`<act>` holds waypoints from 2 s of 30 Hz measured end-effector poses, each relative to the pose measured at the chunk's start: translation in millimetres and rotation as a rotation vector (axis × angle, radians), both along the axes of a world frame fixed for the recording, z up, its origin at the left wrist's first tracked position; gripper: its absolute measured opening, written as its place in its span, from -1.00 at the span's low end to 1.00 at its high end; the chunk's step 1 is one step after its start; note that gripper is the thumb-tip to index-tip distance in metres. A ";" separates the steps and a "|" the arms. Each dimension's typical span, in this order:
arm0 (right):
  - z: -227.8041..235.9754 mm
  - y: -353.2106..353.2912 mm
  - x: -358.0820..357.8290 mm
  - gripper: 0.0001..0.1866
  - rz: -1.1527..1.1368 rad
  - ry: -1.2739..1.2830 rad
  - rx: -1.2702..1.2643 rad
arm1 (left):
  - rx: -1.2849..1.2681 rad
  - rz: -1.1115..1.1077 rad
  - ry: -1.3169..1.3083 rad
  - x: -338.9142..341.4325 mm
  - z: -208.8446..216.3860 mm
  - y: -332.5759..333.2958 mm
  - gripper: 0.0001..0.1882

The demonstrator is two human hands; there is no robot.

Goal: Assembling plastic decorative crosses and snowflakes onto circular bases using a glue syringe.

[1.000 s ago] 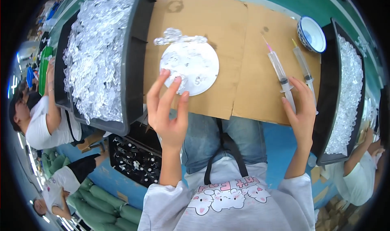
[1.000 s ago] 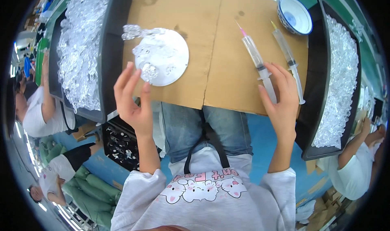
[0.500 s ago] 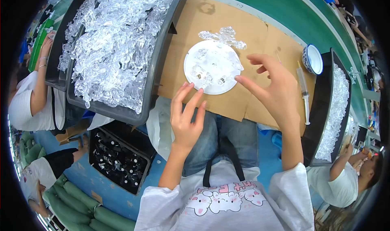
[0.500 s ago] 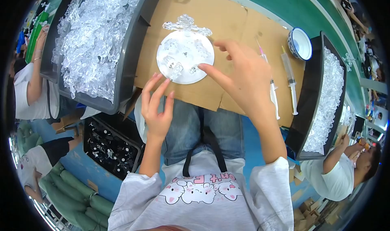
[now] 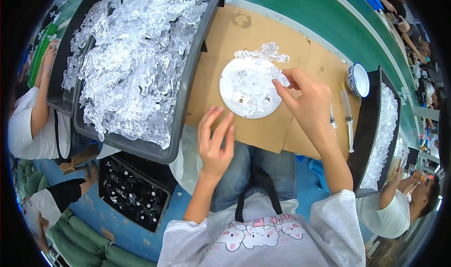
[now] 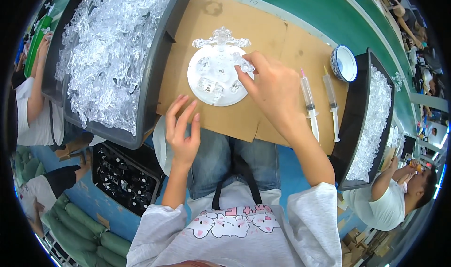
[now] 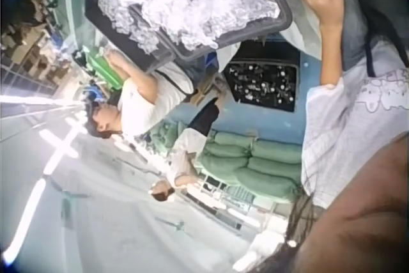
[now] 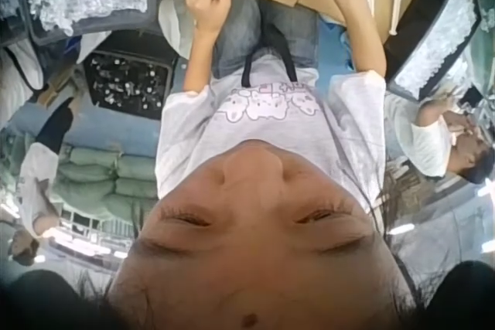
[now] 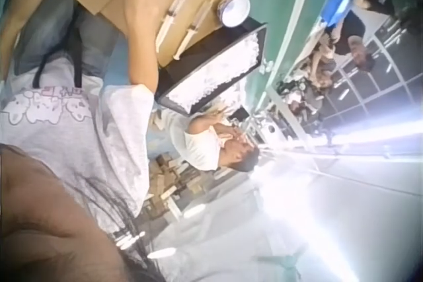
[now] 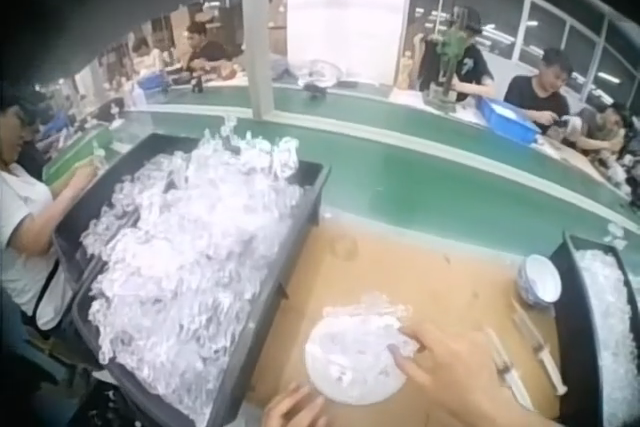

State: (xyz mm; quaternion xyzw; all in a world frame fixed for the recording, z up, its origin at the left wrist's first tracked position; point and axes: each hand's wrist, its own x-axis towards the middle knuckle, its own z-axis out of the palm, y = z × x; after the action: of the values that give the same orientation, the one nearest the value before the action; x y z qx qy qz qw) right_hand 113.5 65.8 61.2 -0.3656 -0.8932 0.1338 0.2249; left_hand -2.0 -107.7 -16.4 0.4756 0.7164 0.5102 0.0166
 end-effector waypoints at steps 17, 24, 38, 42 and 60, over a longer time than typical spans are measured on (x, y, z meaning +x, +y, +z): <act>8.5 167.0 -6.2 -0.70 -0.138 0.137 0.138 | -0.054 0.036 0.133 -3.0 -22.4 3.0 -0.64; -27.9 296.7 -13.0 -0.63 -0.275 0.095 0.188 | -0.132 0.020 0.269 -0.9 -36.2 3.1 -0.51; 93.6 156.8 16.7 -0.84 0.082 0.481 -0.120 | -0.123 0.029 0.368 -1.6 -33.9 7.7 -0.52; 148.7 10.4 25.6 -0.97 0.622 0.922 -0.428 | -0.097 0.055 0.389 -6.4 -43.9 3.4 -0.52; 165.7 47.4 -41.7 -0.81 0.578 0.651 -0.217 | -0.131 0.025 0.333 -4.3 -37.0 4.2 -0.46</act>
State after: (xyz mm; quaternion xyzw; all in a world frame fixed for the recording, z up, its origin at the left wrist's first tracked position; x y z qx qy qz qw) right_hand 71.8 113.2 226.9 -0.0616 -0.8223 0.3920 0.4079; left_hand -6.3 -103.6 -53.4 0.5423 0.7470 0.3766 -0.0777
